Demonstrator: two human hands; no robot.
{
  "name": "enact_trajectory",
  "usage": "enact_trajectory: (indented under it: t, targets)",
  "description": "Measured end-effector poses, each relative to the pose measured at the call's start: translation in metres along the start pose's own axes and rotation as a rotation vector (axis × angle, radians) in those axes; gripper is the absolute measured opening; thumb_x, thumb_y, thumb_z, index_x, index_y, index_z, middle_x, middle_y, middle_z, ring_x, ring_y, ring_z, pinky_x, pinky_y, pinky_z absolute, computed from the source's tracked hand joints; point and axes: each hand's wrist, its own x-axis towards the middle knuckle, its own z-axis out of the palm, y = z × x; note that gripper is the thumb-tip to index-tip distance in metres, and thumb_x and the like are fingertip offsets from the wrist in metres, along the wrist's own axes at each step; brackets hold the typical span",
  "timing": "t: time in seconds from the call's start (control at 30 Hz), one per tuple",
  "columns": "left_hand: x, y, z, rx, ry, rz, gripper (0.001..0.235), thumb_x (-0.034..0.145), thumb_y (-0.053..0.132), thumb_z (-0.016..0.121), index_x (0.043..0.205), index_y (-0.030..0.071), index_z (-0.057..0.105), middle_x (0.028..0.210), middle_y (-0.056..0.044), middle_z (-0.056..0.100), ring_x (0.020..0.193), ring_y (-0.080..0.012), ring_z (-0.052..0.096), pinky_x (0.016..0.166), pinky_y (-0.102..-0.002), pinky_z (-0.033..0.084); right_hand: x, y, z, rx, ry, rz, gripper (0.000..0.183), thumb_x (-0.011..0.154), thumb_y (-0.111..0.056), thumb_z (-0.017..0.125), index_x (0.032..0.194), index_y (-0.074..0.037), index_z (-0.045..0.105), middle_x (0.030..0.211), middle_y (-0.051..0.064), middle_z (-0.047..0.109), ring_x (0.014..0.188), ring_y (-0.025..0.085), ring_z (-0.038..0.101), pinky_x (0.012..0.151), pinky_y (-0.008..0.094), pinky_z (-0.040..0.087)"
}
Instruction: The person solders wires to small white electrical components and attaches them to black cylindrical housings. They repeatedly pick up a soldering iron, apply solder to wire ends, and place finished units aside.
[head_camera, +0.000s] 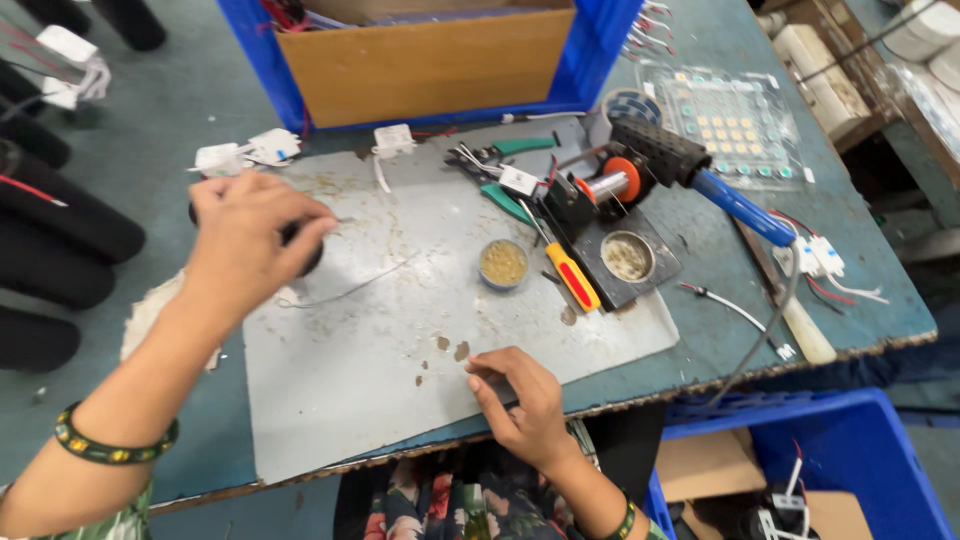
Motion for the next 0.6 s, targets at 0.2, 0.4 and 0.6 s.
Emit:
enact_trajectory:
  t: [0.2, 0.4, 0.6]
  targets:
    - [0.035, 0.078, 0.047, -0.027, -0.207, 0.176, 0.015, 0.088, 0.030, 0.073, 0.087, 0.016, 0.078, 0.083, -0.001, 0.073, 0.102, -0.0237, 0.061, 0.095, -0.051, 0.033, 0.002, -0.002, -0.002, -0.012, 0.002, -0.047, 0.018, 0.093, -0.002, 0.072, 0.110, -0.001, 0.066, 0.097, 0.011, 0.073, 0.080, 0.022, 0.073, 0.072, 0.030, 0.057]
    - [0.058, 0.114, 0.095, 0.040, -0.348, 0.190, 0.015, 0.085, 0.026, 0.070, 0.082, 0.014, 0.079, 0.077, -0.004, 0.074, 0.099, -0.0239, 0.062, 0.094, -0.055, 0.033, 0.001, -0.002, -0.004, -0.027, 0.018, -0.064, 0.019, 0.093, -0.003, 0.073, 0.110, -0.002, 0.066, 0.098, 0.011, 0.073, 0.083, 0.025, 0.073, 0.074, 0.033, 0.058]
    - [0.058, 0.111, 0.110, 0.144, -0.308, 0.240, 0.016, 0.085, 0.025, 0.069, 0.079, 0.012, 0.077, 0.073, -0.005, 0.072, 0.095, -0.0228, 0.062, 0.092, -0.054, 0.034, 0.001, 0.000, -0.007, -0.028, 0.013, -0.108, 0.019, 0.092, -0.004, 0.074, 0.109, -0.002, 0.065, 0.100, 0.011, 0.073, 0.088, 0.029, 0.072, 0.077, 0.035, 0.057]
